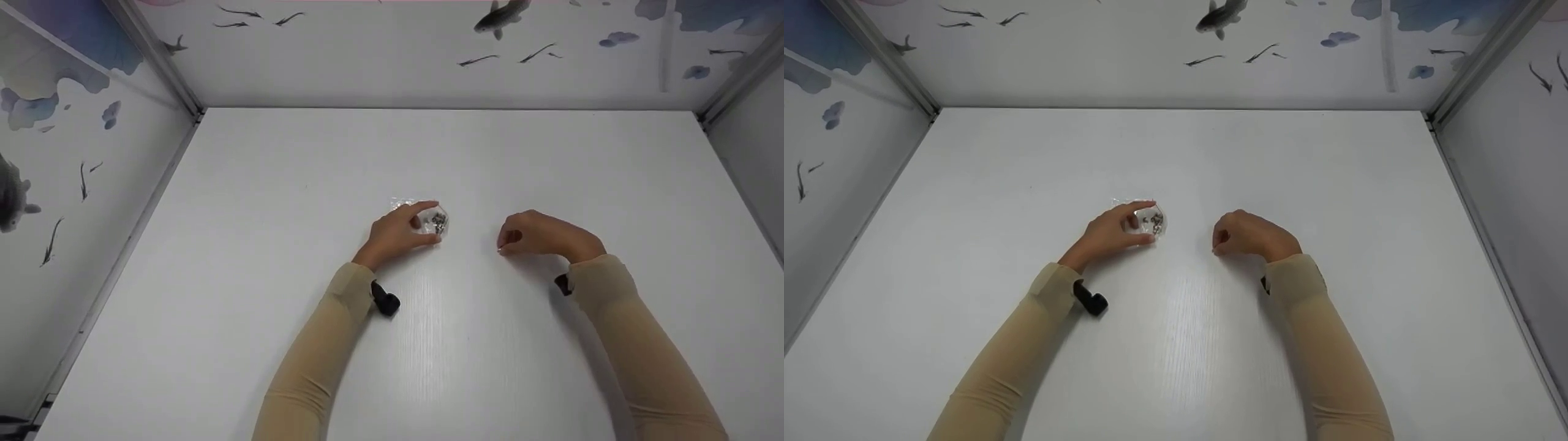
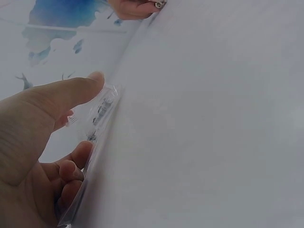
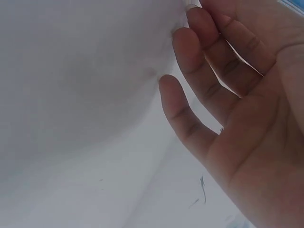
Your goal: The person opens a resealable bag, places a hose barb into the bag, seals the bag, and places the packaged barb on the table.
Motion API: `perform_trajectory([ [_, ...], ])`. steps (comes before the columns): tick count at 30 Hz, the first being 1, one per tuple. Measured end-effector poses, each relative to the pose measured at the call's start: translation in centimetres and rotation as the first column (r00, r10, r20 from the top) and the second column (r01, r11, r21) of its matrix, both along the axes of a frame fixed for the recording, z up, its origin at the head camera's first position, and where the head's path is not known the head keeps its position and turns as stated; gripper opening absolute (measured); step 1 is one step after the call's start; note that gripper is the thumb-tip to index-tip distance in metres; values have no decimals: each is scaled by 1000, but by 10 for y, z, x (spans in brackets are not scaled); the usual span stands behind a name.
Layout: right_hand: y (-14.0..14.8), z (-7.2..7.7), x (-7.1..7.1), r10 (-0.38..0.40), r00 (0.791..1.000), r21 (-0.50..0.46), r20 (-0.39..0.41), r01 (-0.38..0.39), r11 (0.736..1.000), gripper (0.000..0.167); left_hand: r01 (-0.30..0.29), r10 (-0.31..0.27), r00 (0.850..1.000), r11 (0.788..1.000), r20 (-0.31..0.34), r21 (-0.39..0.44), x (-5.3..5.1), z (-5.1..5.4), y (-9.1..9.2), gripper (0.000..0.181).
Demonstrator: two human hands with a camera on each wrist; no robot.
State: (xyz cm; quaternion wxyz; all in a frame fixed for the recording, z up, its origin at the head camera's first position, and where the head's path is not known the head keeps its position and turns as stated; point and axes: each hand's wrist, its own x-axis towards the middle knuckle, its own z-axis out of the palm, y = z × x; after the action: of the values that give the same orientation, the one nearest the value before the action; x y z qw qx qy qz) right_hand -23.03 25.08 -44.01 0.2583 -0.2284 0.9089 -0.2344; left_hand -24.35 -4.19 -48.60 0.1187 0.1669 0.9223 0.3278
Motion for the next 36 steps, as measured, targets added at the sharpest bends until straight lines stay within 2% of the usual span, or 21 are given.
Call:
perform_trajectory([
  [9,-9,-2,-6,-26,999,-4,-43,26,1000,8,6,-6,1000,1000,-2,-4,0,-4,0,68],
  [13,-15,-2,-10,-14,997,-15,-75,13,1000,8,2,-2,1000,1000,-1,-6,0,-5,0,68],
  [27,-36,7,-17,22,986,-74,-163,-34,997,14,-4,4,1000,1000,-4,-9,-1,-2,0,68],
  [36,-51,12,-22,16,981,-84,-195,-33,996,15,-6,6,1000,1000,0,2,-1,1,0,67],
])
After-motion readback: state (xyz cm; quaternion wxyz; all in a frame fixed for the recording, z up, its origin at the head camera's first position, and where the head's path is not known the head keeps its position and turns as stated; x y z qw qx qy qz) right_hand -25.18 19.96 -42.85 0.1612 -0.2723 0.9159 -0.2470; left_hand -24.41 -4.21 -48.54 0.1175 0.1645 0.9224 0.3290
